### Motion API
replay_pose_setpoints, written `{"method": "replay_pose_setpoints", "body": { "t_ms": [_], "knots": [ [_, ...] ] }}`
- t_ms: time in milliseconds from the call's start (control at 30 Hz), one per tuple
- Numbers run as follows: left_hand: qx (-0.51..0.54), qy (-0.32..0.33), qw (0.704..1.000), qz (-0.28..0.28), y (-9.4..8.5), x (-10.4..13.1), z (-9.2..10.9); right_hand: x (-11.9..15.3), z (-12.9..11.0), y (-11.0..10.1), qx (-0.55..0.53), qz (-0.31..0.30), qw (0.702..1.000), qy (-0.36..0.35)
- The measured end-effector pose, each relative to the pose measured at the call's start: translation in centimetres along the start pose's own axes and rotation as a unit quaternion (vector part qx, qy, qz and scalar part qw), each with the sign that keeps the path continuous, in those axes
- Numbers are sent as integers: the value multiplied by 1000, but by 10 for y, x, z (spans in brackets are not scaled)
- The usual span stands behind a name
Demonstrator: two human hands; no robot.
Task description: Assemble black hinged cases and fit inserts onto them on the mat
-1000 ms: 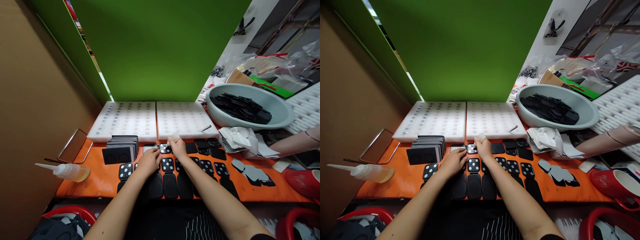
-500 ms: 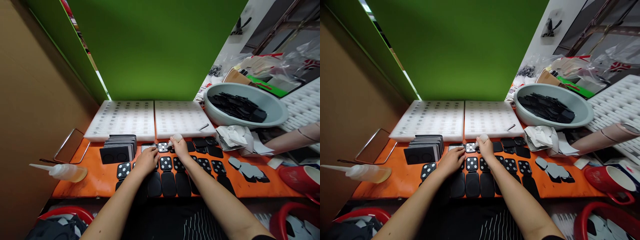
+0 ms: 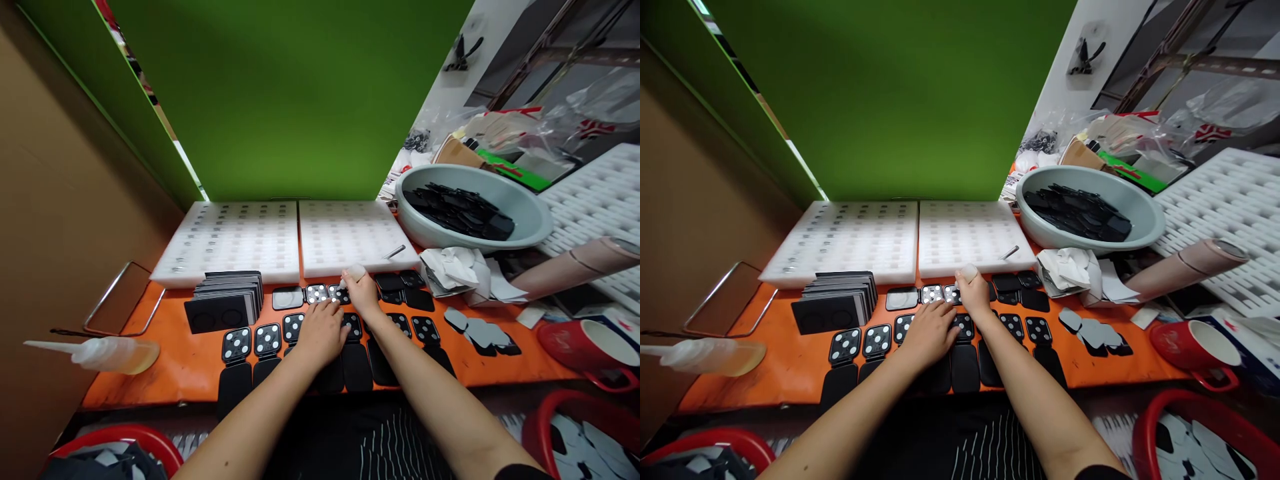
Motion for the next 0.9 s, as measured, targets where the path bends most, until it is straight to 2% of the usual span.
{"method": "replay_pose_setpoints", "body": {
  "t_ms": [67,167,333,567,667,733,833,900],
  "knots": [
    [-11,-14,1000,-17,7,-2,-3,0,-6,-1,37,6,999,-28],
    [-17,-22,999,-32,11,-3,-6,-3,-6,-5,49,16,998,-33],
    [-7,-22,999,-36,13,-3,-6,-4,8,-9,6,6,1000,4],
    [3,-27,999,-34,12,-4,-9,6,-1,-15,53,-4,998,-37],
    [5,-26,999,-31,9,-6,-9,5,4,-18,-38,-9,999,36],
    [8,-22,999,-24,6,-6,-9,6,14,-22,-161,-10,977,137],
    [21,-17,1000,1,-1,-6,-9,12,27,-35,-339,-11,898,279],
    [35,-22,999,16,-6,-5,-11,18,32,-50,-407,-26,848,338]
  ]
}}
Point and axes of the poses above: each hand's wrist, its own x-axis away from the middle knuckle, its own y-axis out of the palm, z = x × y, the point moved 9 cm from there along -x, towards the middle knuckle, and after that the axes turned 12 degrees about z, right-handed, at the moved point
